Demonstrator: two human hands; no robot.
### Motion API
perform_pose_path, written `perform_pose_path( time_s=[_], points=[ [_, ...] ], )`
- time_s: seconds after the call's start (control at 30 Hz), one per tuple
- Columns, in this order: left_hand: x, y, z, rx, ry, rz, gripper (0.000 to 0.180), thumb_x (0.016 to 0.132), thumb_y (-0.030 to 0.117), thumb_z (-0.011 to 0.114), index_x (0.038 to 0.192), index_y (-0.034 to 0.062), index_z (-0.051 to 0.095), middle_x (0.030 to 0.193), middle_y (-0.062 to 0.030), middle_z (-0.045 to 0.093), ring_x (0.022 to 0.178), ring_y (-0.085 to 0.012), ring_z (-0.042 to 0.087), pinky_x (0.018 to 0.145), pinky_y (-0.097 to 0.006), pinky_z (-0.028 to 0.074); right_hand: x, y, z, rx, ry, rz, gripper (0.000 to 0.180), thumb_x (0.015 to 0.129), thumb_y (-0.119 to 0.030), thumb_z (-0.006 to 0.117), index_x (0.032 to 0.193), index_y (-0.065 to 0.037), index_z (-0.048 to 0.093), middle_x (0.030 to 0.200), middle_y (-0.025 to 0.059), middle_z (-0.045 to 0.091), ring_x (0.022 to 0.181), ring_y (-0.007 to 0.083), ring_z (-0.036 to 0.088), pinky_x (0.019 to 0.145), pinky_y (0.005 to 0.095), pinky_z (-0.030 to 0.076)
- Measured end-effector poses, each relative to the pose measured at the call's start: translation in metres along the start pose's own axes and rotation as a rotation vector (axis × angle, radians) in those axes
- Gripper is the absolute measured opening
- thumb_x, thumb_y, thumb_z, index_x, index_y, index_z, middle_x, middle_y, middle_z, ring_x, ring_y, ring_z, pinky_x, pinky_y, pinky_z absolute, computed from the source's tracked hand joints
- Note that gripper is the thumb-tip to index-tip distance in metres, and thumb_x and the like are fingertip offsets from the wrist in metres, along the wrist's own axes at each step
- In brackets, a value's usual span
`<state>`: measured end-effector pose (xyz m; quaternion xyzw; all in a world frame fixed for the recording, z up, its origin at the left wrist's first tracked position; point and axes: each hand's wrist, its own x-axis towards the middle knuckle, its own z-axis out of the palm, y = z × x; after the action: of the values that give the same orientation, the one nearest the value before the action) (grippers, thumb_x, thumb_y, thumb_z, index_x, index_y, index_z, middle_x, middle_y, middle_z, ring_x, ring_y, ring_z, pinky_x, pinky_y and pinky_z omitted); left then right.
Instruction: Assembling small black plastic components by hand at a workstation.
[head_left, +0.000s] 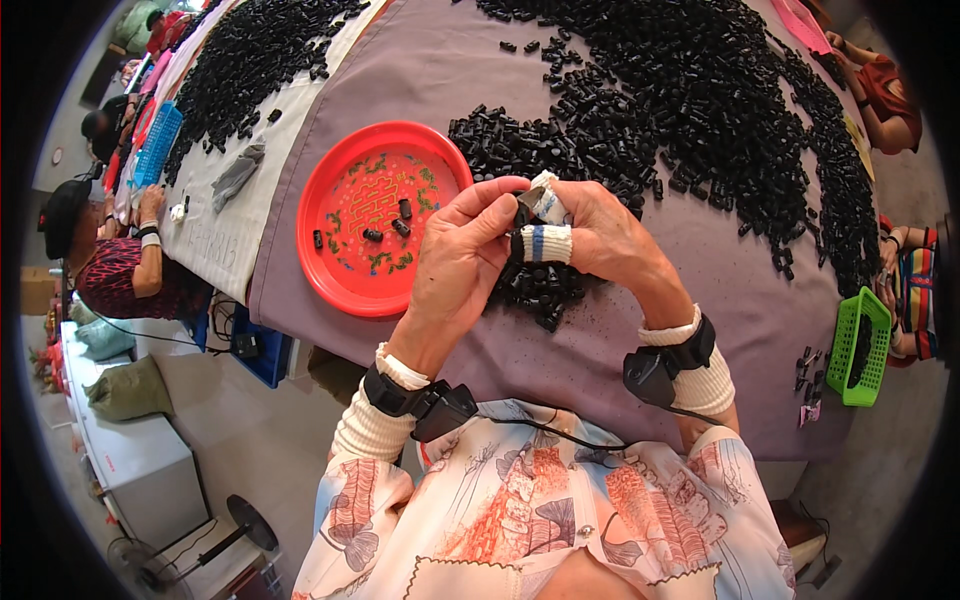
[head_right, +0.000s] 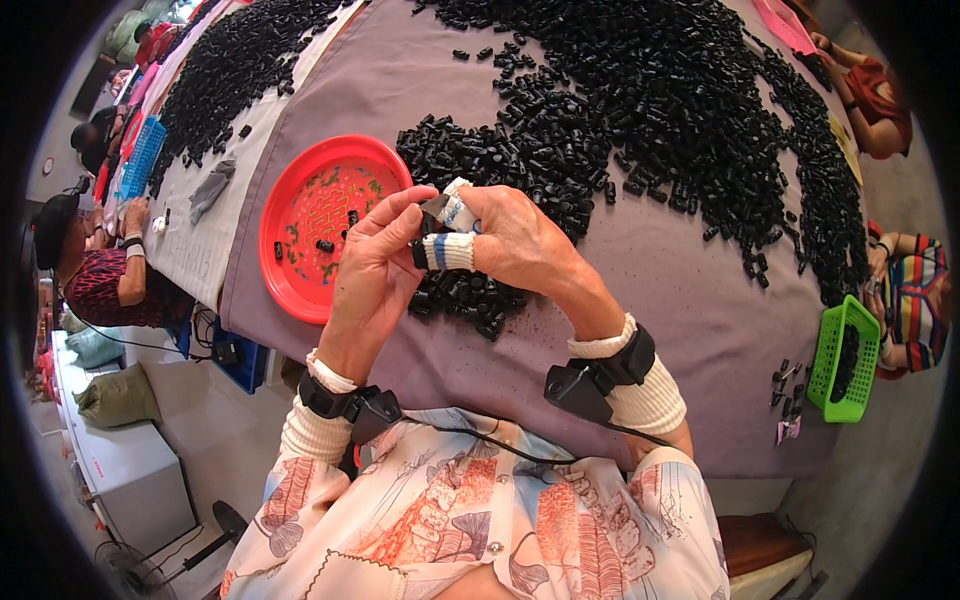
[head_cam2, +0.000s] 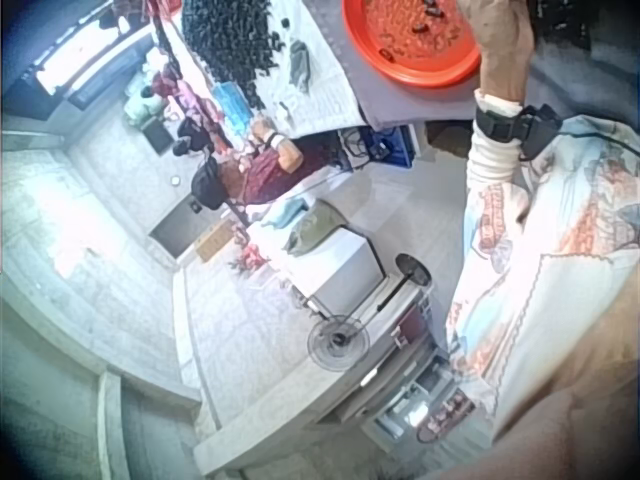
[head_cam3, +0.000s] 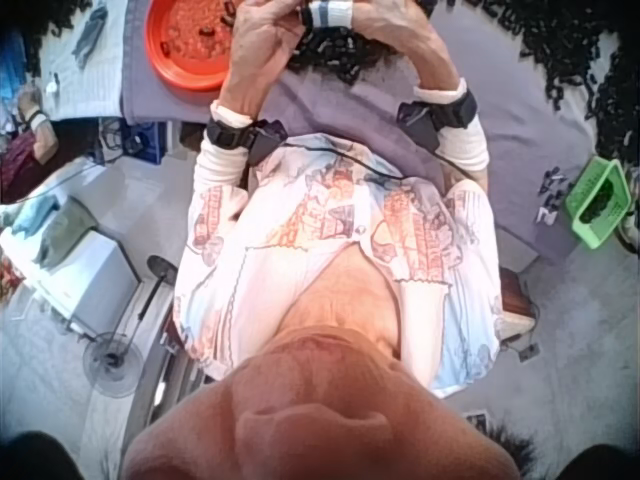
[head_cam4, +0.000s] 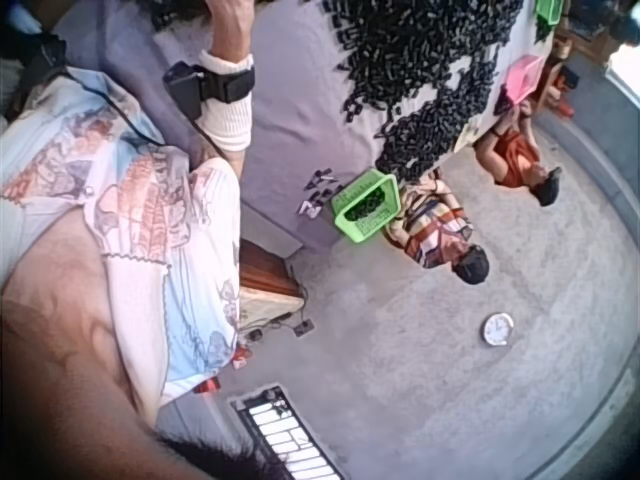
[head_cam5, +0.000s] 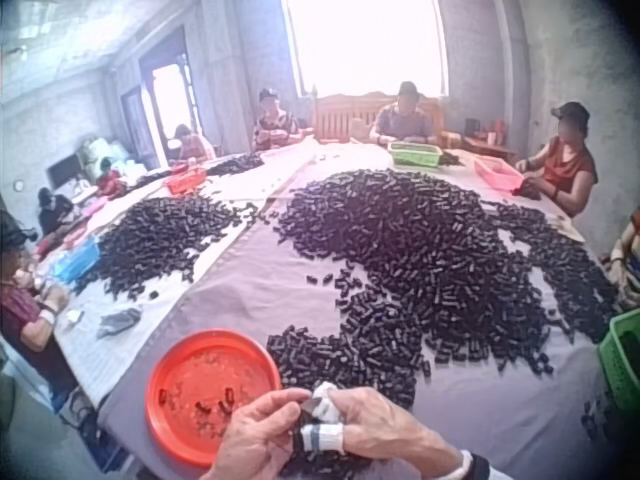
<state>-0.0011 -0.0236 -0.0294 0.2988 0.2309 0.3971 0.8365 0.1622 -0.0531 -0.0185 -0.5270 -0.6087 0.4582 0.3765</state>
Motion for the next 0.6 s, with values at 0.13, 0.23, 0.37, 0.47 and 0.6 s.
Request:
perform_pose_path(
  time_s=[0.13, 0.23, 0.37, 0.47, 0.6],
  points=[
    [0.0005, -0.0002, -0.0001, -0.014, -0.005, -0.005, 0.024, 0.091, 0.009, 0.049, 0.111, -0.0022, 0.054, 0.099, -0.0085, 0.062, 0.089, -0.0131, 0.06, 0.08, -0.028, 0.05, -0.0005, 0.0, -0.0008, 0.029, -0.006, 0.014, 0.038, 0.07, -0.034, 0.07, 0.076, 0.0, 0.056, 0.06, 0.0045, 0.05, 0.055, 0.0135, 0.047, 0.051, 0.0297, 0.038],
    [0.0011, -0.0006, 0.0003, -0.021, -0.005, -0.008, 0.023, 0.091, 0.009, 0.05, 0.111, -0.0024, 0.054, 0.099, -0.0087, 0.062, 0.089, -0.0133, 0.06, 0.079, -0.028, 0.05, -0.0013, -0.0021, -0.0017, 0.045, -0.012, 0.038, 0.036, 0.07, -0.033, 0.07, 0.075, 0.0, 0.056, 0.06, 0.0038, 0.05, 0.055, 0.0128, 0.046, 0.051, 0.0293, 0.038],
    [0.0014, -0.0014, -0.0003, -0.033, 0.001, -0.012, 0.023, 0.091, 0.009, 0.05, 0.111, -0.0026, 0.054, 0.099, -0.0089, 0.062, 0.089, -0.0136, 0.06, 0.08, -0.028, 0.05, -0.0024, -0.0034, -0.0023, 0.06, -0.009, 0.063, 0.035, 0.07, -0.032, 0.071, 0.075, 0.0, 0.056, 0.059, 0.0027, 0.049, 0.054, 0.0119, 0.046, 0.05, 0.0285, 0.038],
    [0.0021, -0.0015, -0.0002, -0.032, 0.007, -0.024, 0.023, 0.091, 0.009, 0.049, 0.111, -0.0025, 0.054, 0.099, -0.009, 0.062, 0.089, -0.014, 0.06, 0.08, -0.028, 0.049, -0.002, -0.0005, -0.0015, 0.039, 0.007, 0.044, 0.035, 0.07, -0.032, 0.07, 0.075, 0.0, 0.056, 0.059, 0.0024, 0.048, 0.054, 0.0117, 0.045, 0.05, 0.0282, 0.038],
    [0.0023, -0.002, -0.0013, -0.044, 0.002, -0.027, 0.023, 0.091, 0.009, 0.049, 0.111, -0.0021, 0.055, 0.1, -0.009, 0.062, 0.09, -0.0141, 0.06, 0.081, -0.028, 0.049, -0.0031, -0.0075, -0.0014, 0.039, -0.003, 0.061, 0.034, 0.07, -0.032, 0.07, 0.074, -0.001, 0.055, 0.059, 0.0022, 0.048, 0.054, 0.0116, 0.045, 0.051, 0.0281, 0.037]
  ],
)
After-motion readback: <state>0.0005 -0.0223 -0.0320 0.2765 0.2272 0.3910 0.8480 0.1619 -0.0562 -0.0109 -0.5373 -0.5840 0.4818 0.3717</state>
